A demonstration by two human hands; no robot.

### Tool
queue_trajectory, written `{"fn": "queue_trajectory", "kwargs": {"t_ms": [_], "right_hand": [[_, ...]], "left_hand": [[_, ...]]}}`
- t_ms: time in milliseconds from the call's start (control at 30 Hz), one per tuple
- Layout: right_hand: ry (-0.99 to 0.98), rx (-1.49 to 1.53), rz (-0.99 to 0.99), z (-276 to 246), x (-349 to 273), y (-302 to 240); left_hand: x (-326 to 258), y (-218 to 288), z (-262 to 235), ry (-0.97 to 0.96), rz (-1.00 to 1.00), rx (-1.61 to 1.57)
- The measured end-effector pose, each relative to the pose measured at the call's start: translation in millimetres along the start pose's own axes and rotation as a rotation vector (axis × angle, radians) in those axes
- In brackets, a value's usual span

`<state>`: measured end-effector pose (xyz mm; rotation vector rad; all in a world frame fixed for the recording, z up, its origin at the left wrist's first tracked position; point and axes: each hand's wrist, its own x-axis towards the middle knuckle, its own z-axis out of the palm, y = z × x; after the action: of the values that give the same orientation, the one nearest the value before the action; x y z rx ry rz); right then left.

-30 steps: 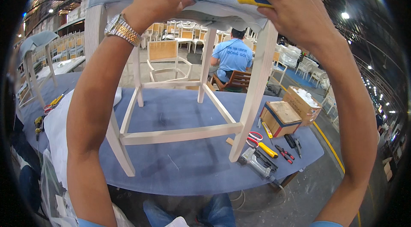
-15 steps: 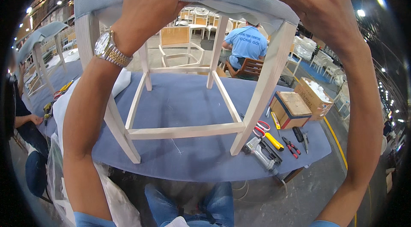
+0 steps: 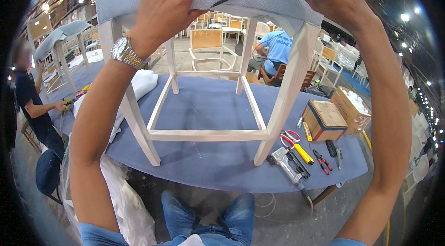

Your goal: The person staples light blue fabric onto the backrest of a white wooden chair frame using a pneumatic staple gun. They repeatedly pull the fabric taut, staple it to the frame, and trim excess material with a utility knife.

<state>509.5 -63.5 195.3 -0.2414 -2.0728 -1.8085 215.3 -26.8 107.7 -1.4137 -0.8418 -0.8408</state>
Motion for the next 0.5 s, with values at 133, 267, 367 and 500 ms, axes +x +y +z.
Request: {"fn": "queue_trajectory", "kwargs": {"t_ms": [133,267,367,500], "right_hand": [[0.078,0.030,-0.099,12.3,-32.7,-6.9],[-0.024,0.431,-0.068,-9.6,-38.0,-94.3],[-0.269,0.936,-0.007,-27.5,-59.2,-181.8],[-0.555,1.399,0.065,-50.7,-122.9,-265.3]], "left_hand": [[-2.8,0.4,-3.2,-0.021,0.058,-0.053],[-25.1,2.7,-11.6,-0.082,0.110,0.032],[-62.1,21.3,-29.6,-0.201,0.087,-0.075],[-144.1,49.0,-61.2,-0.254,-0.056,-0.276]]}}
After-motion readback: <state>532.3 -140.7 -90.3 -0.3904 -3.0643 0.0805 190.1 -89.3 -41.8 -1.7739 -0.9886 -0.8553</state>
